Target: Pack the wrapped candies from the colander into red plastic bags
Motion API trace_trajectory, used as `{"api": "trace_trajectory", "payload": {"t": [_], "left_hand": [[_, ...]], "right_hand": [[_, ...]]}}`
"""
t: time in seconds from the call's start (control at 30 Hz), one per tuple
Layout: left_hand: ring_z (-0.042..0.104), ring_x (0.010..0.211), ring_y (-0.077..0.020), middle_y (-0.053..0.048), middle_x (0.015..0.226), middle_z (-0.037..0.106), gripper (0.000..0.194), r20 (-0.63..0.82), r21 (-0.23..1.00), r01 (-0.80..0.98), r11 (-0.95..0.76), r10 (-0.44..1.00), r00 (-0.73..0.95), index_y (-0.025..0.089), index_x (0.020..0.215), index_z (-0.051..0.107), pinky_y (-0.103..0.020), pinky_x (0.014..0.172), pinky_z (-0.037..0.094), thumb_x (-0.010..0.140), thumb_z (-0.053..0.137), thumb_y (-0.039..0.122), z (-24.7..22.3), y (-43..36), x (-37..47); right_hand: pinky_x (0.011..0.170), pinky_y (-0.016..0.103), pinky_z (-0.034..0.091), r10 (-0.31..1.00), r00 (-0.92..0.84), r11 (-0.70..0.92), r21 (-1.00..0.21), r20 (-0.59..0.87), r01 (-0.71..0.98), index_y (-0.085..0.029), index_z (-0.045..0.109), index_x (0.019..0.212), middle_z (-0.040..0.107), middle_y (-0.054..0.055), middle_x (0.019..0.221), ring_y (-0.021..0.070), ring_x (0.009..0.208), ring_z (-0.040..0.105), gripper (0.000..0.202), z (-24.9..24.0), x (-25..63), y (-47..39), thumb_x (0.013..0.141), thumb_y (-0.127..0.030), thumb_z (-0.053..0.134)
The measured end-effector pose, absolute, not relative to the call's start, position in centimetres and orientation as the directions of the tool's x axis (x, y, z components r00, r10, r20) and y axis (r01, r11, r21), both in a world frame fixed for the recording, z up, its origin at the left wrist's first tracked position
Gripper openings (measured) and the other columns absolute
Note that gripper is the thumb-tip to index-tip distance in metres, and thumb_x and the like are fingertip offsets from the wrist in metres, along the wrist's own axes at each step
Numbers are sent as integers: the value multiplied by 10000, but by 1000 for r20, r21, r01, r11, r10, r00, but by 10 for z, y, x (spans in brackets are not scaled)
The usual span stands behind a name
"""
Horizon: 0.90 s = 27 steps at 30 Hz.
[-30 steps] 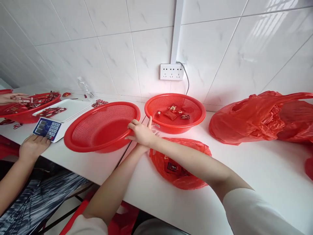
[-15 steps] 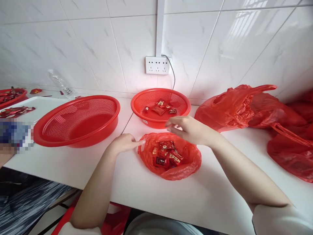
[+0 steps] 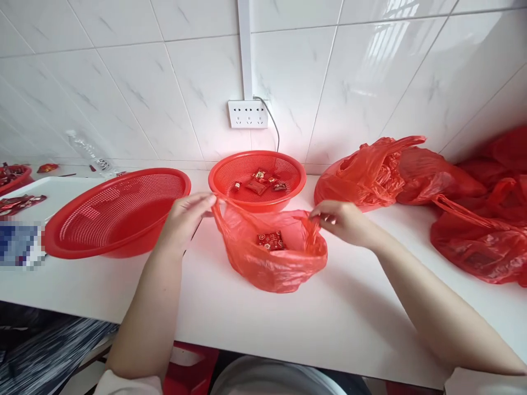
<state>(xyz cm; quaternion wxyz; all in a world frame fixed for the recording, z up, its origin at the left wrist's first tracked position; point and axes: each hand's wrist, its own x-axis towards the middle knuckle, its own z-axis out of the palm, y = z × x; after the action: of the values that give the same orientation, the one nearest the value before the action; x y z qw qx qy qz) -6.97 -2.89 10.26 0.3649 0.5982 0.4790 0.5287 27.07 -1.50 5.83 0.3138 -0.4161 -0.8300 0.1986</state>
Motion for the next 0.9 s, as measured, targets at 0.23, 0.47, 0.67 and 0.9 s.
{"api": "trace_trajectory", "payload": {"t": [0.23,0.47,0.67,0.9], "left_hand": [[559,1184,-211,23,1169,651,160,559,810,-162,-563,826,-75,246,961,692,-314,912,499,840,594,285,169,-24,-41],[657,739,-152,26,781,613,493,490,871,-177,-459,834,253,290,1222,555,-313,767,523,753,695,348,173,-34,-4],[424,497,-42,17,750,553,403,226,960,30,-278,836,500,239,1158,578,-197,485,383,784,699,327,154,-25,12],[437,540,-61,20,691,518,178,152,963,90,-252,791,592,181,962,606,-209,506,352,789,647,177,148,-23,19]], "right_hand": [[674,403,523,591,222,662,-624,775,416,-290,569,1129,620,100,1003,257,897,641,301,121,278,5,926,-421,389],[454,232,404,776,185,609,-793,603,27,-219,612,889,514,-11,691,102,541,500,143,148,241,2,840,-349,575],[773,324,534,679,-404,666,-746,613,-12,-190,668,932,677,45,927,169,861,642,131,161,213,-12,843,-254,595],[835,347,523,593,-393,785,-614,703,84,-221,686,1010,682,48,1040,202,977,638,180,144,196,-20,882,-236,560]]}}
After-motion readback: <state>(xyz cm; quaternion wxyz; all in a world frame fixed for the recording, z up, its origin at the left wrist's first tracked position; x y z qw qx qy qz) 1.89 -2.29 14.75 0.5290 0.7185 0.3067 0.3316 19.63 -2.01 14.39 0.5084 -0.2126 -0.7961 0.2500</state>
